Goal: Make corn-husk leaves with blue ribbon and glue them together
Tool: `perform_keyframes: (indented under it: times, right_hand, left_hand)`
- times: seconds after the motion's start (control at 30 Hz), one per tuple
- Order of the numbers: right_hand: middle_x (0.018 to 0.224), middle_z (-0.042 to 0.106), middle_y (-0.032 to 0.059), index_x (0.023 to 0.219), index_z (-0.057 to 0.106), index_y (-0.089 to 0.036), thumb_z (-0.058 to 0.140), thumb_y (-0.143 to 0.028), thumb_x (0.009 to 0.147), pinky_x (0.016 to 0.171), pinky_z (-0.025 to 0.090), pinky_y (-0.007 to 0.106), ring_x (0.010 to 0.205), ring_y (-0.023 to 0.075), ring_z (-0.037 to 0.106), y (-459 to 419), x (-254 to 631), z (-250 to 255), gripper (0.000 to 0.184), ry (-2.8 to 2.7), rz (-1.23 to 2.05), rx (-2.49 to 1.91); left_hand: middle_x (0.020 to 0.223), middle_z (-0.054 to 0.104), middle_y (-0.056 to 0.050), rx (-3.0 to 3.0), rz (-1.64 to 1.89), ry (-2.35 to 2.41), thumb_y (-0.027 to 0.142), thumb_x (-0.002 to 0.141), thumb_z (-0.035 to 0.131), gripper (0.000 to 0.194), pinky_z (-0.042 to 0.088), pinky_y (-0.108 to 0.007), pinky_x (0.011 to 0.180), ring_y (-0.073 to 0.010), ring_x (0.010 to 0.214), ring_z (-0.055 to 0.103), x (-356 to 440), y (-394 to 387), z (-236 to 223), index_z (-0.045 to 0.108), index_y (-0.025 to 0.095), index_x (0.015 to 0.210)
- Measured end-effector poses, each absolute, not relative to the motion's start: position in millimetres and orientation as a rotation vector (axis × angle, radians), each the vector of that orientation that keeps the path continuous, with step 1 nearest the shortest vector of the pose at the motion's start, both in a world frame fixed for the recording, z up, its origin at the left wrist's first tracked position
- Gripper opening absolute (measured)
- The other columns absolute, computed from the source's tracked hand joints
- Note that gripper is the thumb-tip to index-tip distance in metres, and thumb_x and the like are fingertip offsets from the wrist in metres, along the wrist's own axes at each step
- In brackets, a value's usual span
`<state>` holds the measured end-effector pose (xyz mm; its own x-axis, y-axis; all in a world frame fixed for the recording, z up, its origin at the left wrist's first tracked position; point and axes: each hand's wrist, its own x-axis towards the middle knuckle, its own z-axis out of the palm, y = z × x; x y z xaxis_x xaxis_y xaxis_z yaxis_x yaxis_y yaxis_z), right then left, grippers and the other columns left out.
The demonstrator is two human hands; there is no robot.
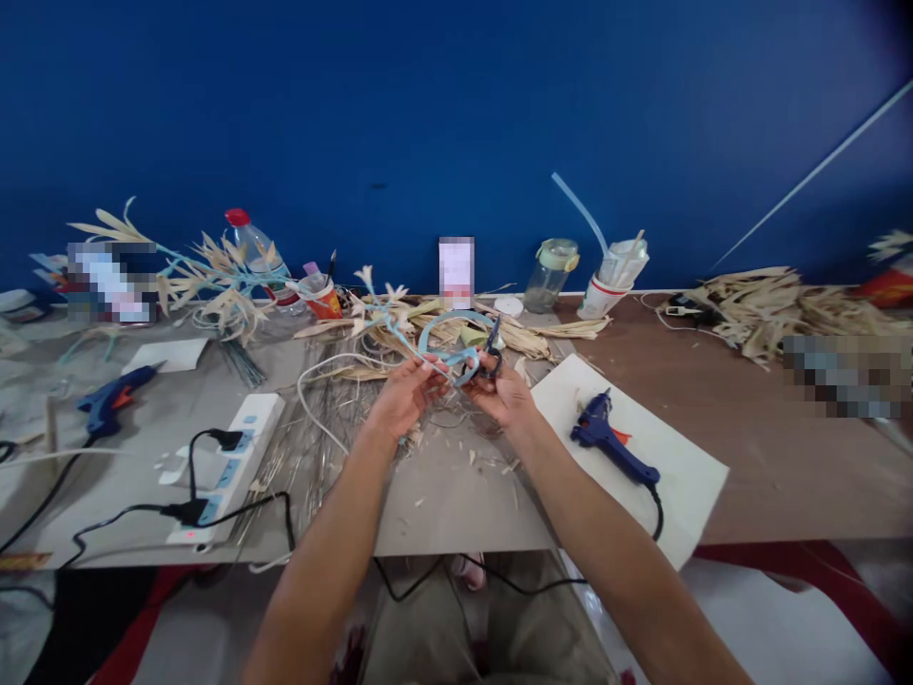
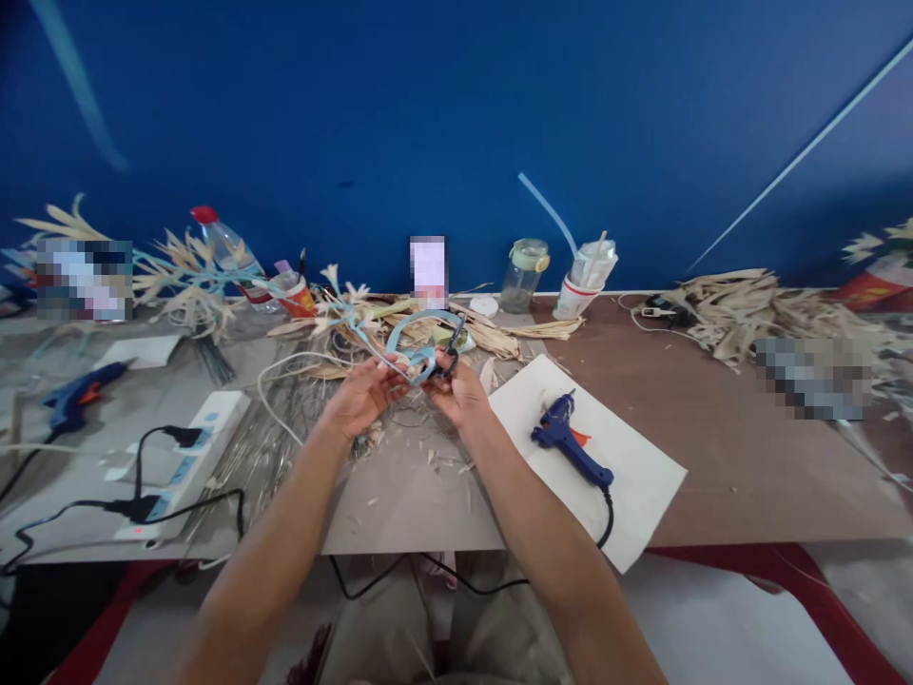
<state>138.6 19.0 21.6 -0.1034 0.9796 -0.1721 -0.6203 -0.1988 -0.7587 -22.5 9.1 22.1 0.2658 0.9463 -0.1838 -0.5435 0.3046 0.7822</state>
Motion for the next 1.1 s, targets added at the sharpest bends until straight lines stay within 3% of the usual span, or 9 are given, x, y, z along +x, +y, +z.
perform_keyframes:
  times: [0.2,0.6,0.73,0.83,0.97,1.1]
  right_hand:
    - [0.060,0.052,-0.0098,0.075,0.050,-0.022,0.071,-0.038,0.060,0.041,0.035,0.020,0.037,0.0030,0.022,21.4,138.5,12.7,0.030,-0.640,1.598,-0.759]
    - [0.061,0.054,-0.0107,0.077,0.049,-0.022,0.069,-0.025,0.062,0.047,0.039,0.019,0.036,0.0019,0.023,20.8,139.5,14.8,0.025,-0.468,1.655,-0.616]
    - [0.059,0.054,-0.0111,0.078,0.049,-0.021,0.068,-0.022,0.064,0.046,0.038,0.018,0.036,0.0019,0.023,22.1,141.0,13.9,0.024,-0.418,1.648,-0.622]
    - [0.057,0.053,-0.0110,0.076,0.048,-0.020,0.069,-0.022,0.063,0.044,0.036,0.018,0.035,0.0015,0.022,22.4,138.3,11.5,0.025,-0.398,1.631,-0.655]
    - [0.051,0.048,-0.0122,0.077,0.047,-0.021,0.071,-0.024,0.060,0.046,0.037,0.019,0.036,0.0019,0.028,24.2,137.3,8.5,0.029,-0.429,1.513,-0.820]
    - [0.053,0.052,-0.0102,0.088,0.048,-0.021,0.072,-0.030,0.057,0.043,0.028,0.019,0.042,0.0050,0.038,25.1,149.0,15.4,0.040,-0.703,1.237,-1.090]
  left_hand:
    - [0.086,0.067,-0.004,0.790,1.092,0.781,0.022,0.061,0.076,0.029,0.051,-0.029,0.071,-0.0137,0.076,0.063,-6.5,1.2,21.1,0.059,0.015,0.083]
    - [0.075,0.064,0.000,0.867,1.195,0.857,0.028,0.057,0.077,0.030,0.051,-0.031,0.071,-0.0117,0.066,0.060,2.3,0.5,15.9,0.057,0.015,0.076]
    - [0.080,0.066,-0.001,0.895,1.168,0.828,0.028,0.058,0.077,0.031,0.051,-0.034,0.078,-0.0146,0.077,0.063,0.9,-0.7,17.1,0.055,0.016,0.076]
    - [0.079,0.065,0.001,0.896,1.156,0.821,0.027,0.056,0.077,0.033,0.051,-0.035,0.077,-0.0143,0.075,0.063,2.1,-0.4,15.4,0.052,0.017,0.077]
    - [0.075,0.065,0.002,0.893,1.250,0.893,0.027,0.057,0.075,0.036,0.052,-0.033,0.070,-0.0124,0.064,0.062,2.7,3.3,13.8,0.049,0.017,0.079]
    - [0.073,0.062,0.004,0.883,1.356,0.911,0.025,0.058,0.074,0.035,0.052,-0.033,0.071,-0.0112,0.060,0.062,-3.0,7.4,17.2,0.047,0.017,0.079]
